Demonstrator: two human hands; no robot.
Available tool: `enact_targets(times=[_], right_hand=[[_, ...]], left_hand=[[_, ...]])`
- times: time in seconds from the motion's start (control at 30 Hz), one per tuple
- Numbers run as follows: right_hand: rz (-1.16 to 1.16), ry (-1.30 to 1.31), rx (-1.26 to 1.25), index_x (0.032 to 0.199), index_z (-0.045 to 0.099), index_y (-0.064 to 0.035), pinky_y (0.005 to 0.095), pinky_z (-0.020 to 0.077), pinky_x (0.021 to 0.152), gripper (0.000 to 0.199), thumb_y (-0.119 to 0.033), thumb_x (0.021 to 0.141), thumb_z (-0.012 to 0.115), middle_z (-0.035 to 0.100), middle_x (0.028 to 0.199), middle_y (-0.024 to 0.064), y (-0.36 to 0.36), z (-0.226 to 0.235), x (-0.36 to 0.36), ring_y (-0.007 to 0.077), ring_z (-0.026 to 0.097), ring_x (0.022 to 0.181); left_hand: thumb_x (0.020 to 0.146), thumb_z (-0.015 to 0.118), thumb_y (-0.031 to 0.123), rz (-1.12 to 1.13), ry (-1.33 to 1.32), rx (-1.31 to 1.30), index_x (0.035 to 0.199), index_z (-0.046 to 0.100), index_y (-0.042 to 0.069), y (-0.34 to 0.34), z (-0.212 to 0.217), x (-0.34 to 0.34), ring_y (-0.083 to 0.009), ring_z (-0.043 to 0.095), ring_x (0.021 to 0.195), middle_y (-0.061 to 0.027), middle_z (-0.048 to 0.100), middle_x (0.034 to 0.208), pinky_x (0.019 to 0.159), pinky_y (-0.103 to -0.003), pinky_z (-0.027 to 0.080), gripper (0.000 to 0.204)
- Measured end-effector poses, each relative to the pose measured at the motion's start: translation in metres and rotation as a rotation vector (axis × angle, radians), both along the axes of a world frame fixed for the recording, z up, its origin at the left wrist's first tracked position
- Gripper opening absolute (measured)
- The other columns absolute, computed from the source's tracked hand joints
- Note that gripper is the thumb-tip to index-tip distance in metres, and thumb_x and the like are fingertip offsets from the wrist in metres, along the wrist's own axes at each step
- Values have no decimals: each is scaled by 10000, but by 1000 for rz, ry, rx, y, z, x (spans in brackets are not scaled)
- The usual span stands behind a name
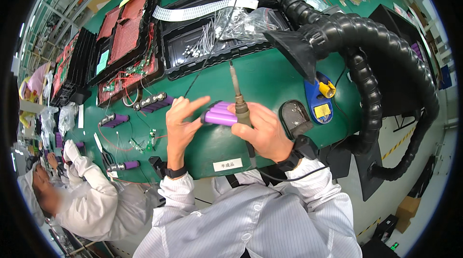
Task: Soldering connections on battery packs at an electronics assembly bench.
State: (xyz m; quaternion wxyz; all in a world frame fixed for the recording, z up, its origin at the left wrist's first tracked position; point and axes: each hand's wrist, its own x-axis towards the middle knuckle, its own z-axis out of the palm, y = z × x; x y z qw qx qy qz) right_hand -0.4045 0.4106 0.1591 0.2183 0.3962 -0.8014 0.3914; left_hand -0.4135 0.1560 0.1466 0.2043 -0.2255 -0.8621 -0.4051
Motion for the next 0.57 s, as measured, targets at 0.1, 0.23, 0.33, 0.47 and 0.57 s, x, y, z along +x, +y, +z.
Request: enact_targets(times=[0.1,0.23,0.33,0.47,0.57], right_hand=[[-39,-3,220,1035,628,-116,446,596,825,212,-94,838,705,693,1019,126,4,24,-4,340,711,973],[-121,-21,588,1115,624,-138,395,553,687,290,-88,834,677,570,857,69,-3,59,-7,252,645,832],[-199,34,750,1118,565,-164,336,511,616,293,-91,852,665,550,831,26,-4,58,-19,189,632,771],[-381,164,998,1099,502,-201,304,414,551,259,-134,891,641,516,791,-51,-6,39,-38,107,624,689],[-416,185,1017,1107,512,-196,310,439,574,257,-121,898,640,521,775,-45,-8,27,-50,119,625,675]], left_hand=[[790,839,17,183,-64,29,1318,712,76,1,-5,0,-145,358,651,-15,333,691,623,-325,323,546],[923,693,-10,187,-55,162,1361,552,9,-5,-17,0,-106,358,643,11,366,694,593,-282,320,460],[979,596,14,40,-161,360,1361,489,5,-9,-27,2,-101,392,670,1,408,731,610,-279,334,397],[1014,505,26,-8,-233,427,1343,433,7,-8,-31,5,-98,425,709,-15,469,790,637,-269,356,338],[1028,504,26,5,-249,458,1324,422,14,-3,-30,6,-94,430,737,-30,520,840,665,-265,374,307]])
